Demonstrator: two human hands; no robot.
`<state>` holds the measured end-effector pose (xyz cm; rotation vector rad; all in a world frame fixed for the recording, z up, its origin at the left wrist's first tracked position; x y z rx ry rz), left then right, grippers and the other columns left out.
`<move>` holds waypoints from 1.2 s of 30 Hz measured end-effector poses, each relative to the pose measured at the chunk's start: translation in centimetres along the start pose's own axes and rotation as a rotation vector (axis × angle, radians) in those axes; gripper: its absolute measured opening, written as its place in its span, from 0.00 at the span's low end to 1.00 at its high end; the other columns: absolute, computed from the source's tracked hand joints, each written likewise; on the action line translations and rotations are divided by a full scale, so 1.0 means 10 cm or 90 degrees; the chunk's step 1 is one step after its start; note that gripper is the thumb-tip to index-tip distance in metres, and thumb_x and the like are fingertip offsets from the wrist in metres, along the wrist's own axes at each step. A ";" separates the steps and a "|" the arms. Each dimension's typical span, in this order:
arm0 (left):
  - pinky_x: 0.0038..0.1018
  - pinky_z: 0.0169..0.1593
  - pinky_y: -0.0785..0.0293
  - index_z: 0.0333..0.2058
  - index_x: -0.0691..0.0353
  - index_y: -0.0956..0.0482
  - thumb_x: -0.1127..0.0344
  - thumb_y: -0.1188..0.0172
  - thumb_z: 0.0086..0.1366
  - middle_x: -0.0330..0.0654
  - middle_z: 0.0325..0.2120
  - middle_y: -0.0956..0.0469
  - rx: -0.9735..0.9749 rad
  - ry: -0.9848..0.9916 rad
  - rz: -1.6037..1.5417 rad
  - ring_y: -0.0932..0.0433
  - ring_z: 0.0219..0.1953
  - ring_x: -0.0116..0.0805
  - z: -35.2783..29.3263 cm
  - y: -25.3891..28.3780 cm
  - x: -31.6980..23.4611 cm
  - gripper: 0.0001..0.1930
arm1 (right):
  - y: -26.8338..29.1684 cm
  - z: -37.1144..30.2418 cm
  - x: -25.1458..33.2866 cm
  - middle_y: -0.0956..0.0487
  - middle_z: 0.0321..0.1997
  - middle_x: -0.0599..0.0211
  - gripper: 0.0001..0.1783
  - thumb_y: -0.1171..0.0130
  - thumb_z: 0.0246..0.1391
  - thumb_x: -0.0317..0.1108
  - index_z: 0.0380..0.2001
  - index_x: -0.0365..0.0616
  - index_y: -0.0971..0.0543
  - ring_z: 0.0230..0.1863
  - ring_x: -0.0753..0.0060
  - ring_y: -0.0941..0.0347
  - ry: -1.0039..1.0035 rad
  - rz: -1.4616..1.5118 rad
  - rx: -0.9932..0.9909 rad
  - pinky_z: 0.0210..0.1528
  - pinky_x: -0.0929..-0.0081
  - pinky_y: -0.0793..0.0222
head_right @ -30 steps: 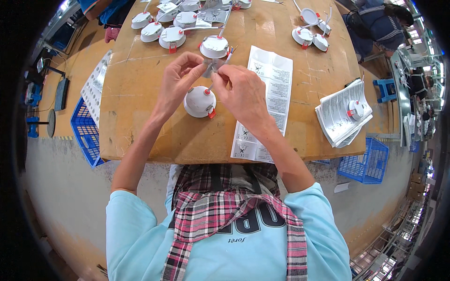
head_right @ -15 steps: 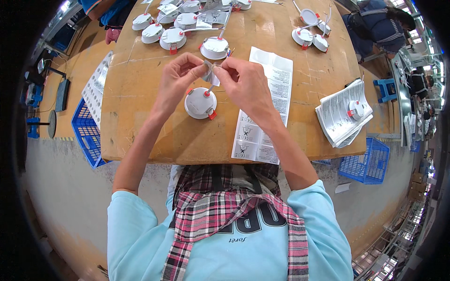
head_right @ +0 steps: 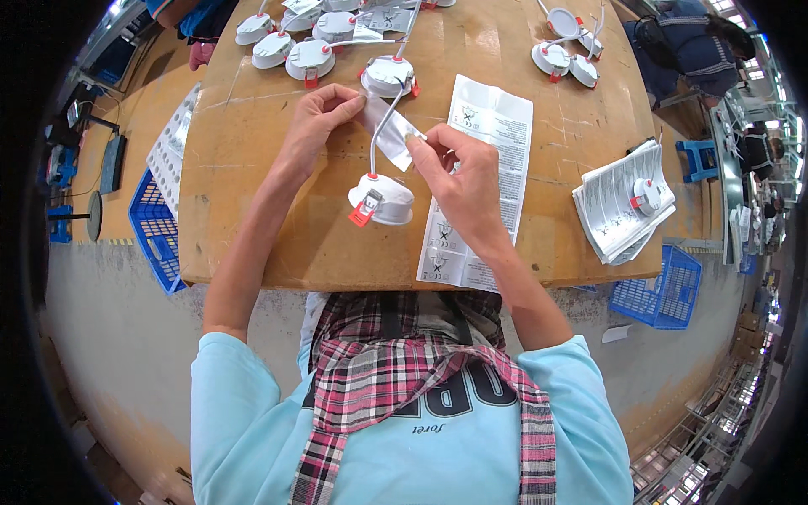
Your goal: The recorder is assembling small electronic lighting components, applying stickers or labels to wires and small plastic housings.
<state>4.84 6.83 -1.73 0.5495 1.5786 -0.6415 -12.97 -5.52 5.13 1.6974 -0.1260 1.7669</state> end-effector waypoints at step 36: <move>0.23 0.46 0.27 0.35 0.58 0.22 0.62 0.40 0.64 0.33 0.33 0.21 0.054 0.043 -0.128 0.24 0.37 0.19 -0.12 0.22 -0.06 0.06 | -0.26 0.64 -0.10 0.22 0.27 0.71 0.11 0.35 0.51 0.34 0.33 0.38 0.22 0.29 0.82 0.28 0.080 0.025 0.147 0.34 0.81 0.31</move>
Point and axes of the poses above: each hand's wrist, its own z-axis towards the middle knuckle, its own y-axis out of the back of the hand, x = y × z, the point moved 1 cm from there along z, towards the middle knuckle
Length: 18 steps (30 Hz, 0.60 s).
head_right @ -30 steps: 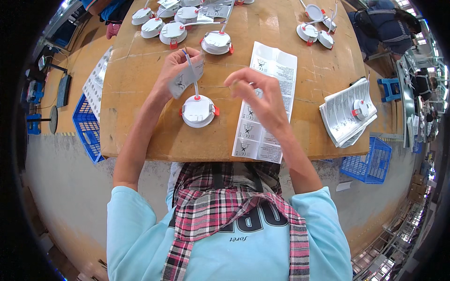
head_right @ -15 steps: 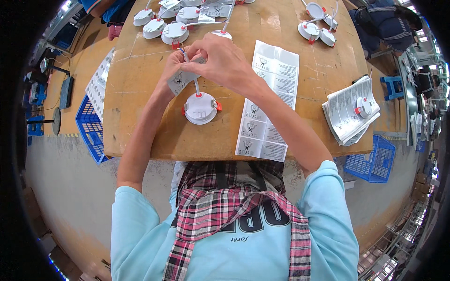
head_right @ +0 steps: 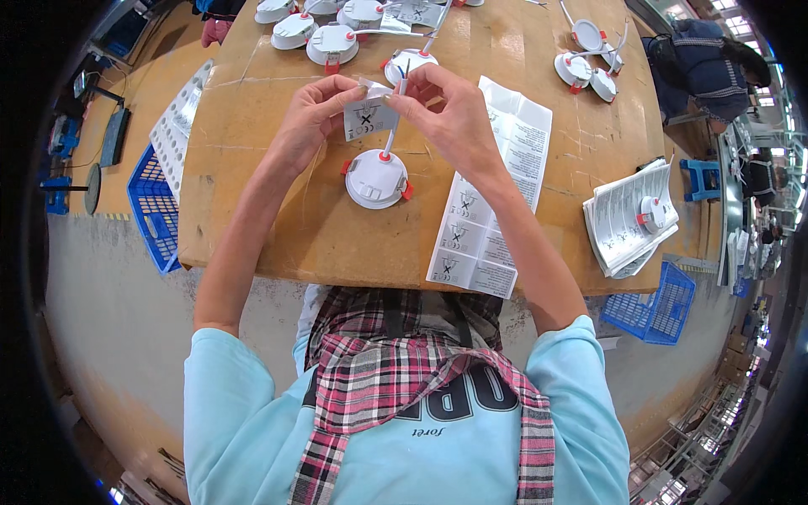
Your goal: The recorder is assembling small electronic lighting components, applying stickers or labels to wires and small plastic housings.
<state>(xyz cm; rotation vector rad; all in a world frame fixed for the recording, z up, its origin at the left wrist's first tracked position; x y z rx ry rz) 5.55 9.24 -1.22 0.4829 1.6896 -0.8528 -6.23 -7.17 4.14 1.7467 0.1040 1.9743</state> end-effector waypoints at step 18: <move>0.24 0.49 0.26 0.35 0.61 0.21 0.66 0.41 0.64 0.35 0.33 0.20 0.000 0.004 -0.064 0.23 0.38 0.22 0.01 -0.01 0.02 0.06 | -0.04 0.01 -0.11 0.20 0.29 0.67 0.08 0.38 0.53 0.30 0.34 0.38 0.23 0.32 0.78 0.22 -0.025 0.059 -0.095 0.35 0.79 0.27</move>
Point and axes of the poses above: each hand's wrist, its own z-axis towards the middle knuckle, its own y-axis out of the back of the hand, x = y × z, the point moved 1 cm from there along z, towards the middle knuckle
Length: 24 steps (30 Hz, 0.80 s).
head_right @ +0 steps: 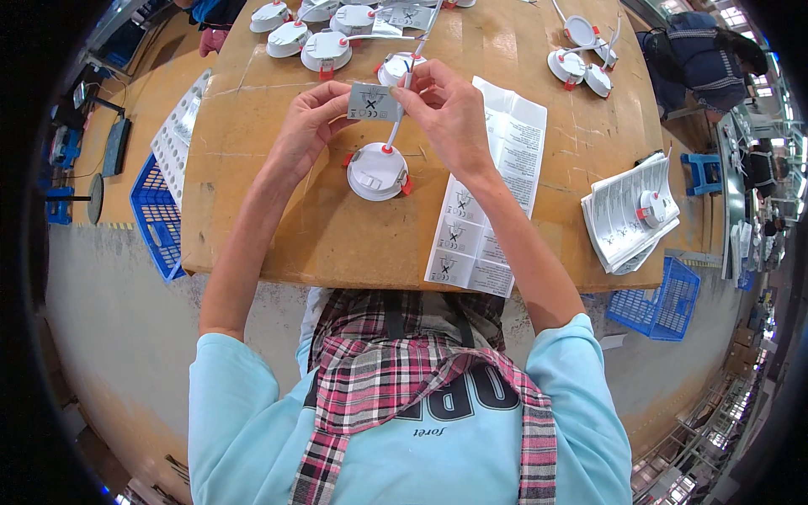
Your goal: The recorder is assembling small electronic lighting components, applying stickers or labels to wires and small plastic housings.
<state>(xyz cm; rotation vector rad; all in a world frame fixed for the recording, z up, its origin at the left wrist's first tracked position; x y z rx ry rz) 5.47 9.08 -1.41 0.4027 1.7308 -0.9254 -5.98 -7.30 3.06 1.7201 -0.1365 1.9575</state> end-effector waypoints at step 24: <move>0.24 0.47 0.26 0.34 0.61 0.20 0.64 0.39 0.63 0.35 0.32 0.20 -0.039 -0.054 0.059 0.23 0.36 0.21 -0.01 -0.07 -0.01 0.07 | 0.03 0.06 0.06 0.27 0.25 0.74 0.11 0.38 0.52 0.34 0.36 0.40 0.23 0.26 0.81 0.31 0.065 -0.028 -0.056 0.31 0.80 0.33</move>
Point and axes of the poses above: each hand's wrist, its own z-axis towards the middle knuckle, its own y-axis out of the back of the hand, x = y × z, the point moved 1 cm from there along z, towards the middle knuckle
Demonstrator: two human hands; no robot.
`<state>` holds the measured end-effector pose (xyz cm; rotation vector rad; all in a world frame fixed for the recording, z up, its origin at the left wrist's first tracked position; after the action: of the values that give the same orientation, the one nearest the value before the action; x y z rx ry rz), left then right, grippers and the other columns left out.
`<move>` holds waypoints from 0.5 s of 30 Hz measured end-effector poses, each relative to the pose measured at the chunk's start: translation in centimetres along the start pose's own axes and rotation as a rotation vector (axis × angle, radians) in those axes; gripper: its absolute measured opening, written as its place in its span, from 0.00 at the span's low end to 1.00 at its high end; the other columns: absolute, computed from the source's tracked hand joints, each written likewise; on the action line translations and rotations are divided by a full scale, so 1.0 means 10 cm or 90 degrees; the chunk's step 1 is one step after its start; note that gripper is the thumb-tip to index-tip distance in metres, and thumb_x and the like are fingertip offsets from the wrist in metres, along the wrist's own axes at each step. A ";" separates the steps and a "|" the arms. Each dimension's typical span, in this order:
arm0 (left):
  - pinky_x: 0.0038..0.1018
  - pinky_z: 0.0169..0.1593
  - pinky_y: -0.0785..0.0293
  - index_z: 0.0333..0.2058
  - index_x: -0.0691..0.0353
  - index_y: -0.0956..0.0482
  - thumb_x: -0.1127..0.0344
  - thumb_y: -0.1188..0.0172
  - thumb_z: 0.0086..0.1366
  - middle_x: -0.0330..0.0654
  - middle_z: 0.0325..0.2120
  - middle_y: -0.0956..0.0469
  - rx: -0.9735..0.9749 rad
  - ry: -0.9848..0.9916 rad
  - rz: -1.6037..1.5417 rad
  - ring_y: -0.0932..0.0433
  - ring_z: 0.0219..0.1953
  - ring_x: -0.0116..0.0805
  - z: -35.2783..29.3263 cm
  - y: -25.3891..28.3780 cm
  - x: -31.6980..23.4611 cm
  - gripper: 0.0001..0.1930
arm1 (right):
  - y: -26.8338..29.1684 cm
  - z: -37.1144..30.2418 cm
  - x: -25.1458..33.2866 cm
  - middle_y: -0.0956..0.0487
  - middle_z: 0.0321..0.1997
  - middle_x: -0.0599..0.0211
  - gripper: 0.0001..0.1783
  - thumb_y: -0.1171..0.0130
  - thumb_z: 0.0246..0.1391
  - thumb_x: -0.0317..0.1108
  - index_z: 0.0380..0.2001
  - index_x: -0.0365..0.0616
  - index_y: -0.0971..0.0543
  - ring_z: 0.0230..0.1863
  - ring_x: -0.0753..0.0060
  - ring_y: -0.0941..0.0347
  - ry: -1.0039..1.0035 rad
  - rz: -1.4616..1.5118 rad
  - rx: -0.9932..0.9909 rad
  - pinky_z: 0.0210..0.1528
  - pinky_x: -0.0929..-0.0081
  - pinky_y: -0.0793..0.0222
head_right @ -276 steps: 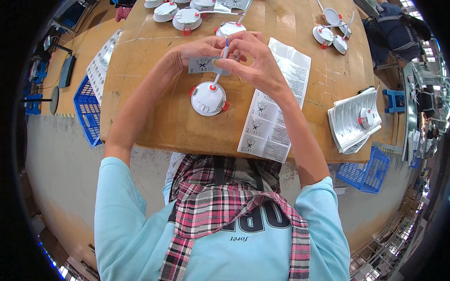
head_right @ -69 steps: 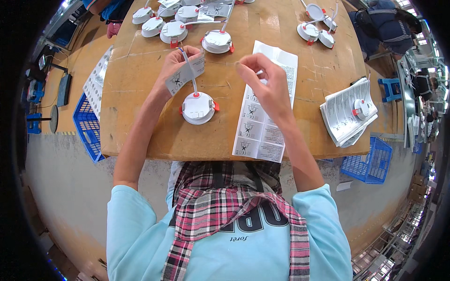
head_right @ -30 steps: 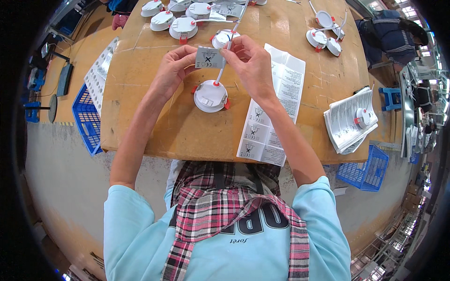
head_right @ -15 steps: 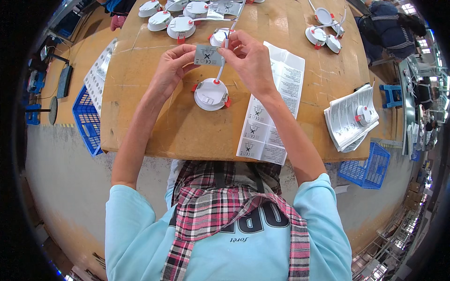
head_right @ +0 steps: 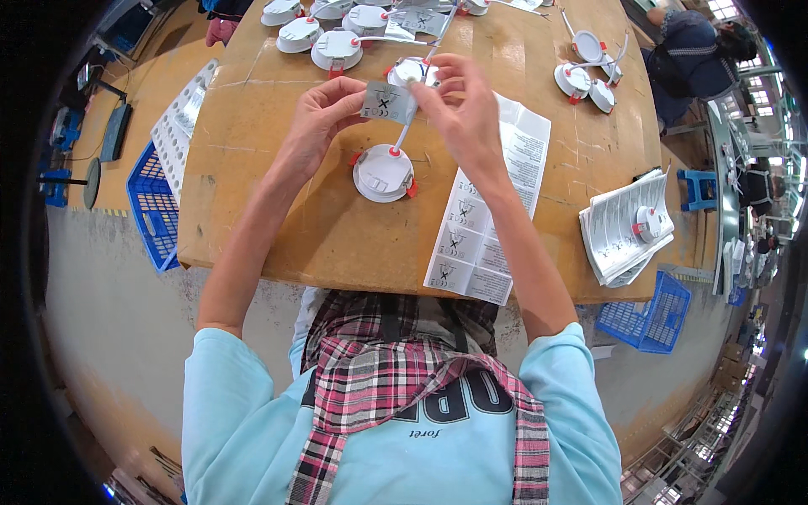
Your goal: The recorder is assembling small electronic lighting components, applying stickers or labels to wires and small plastic housings.
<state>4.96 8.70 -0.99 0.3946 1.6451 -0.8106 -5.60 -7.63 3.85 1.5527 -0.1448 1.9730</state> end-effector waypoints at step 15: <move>0.22 0.42 0.26 0.34 0.66 0.21 0.69 0.38 0.62 0.37 0.30 0.20 -0.042 -0.176 0.169 0.22 0.35 0.22 -0.23 -0.38 -0.22 0.06 | -0.03 -0.26 0.34 0.23 0.21 0.62 0.11 0.41 0.53 0.34 0.26 0.35 0.22 0.20 0.72 0.30 -0.010 -0.212 0.039 0.25 0.73 0.36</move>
<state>1.34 7.99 2.37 0.4238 1.3260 -0.5818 -7.99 -4.89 6.03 1.5204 0.1607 1.7173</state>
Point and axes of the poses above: each hand's wrist, its own z-axis towards the middle knuckle, its own y-axis out of the back of the hand, x = y × z, the point moved 1 cm from there along z, towards the middle knuckle
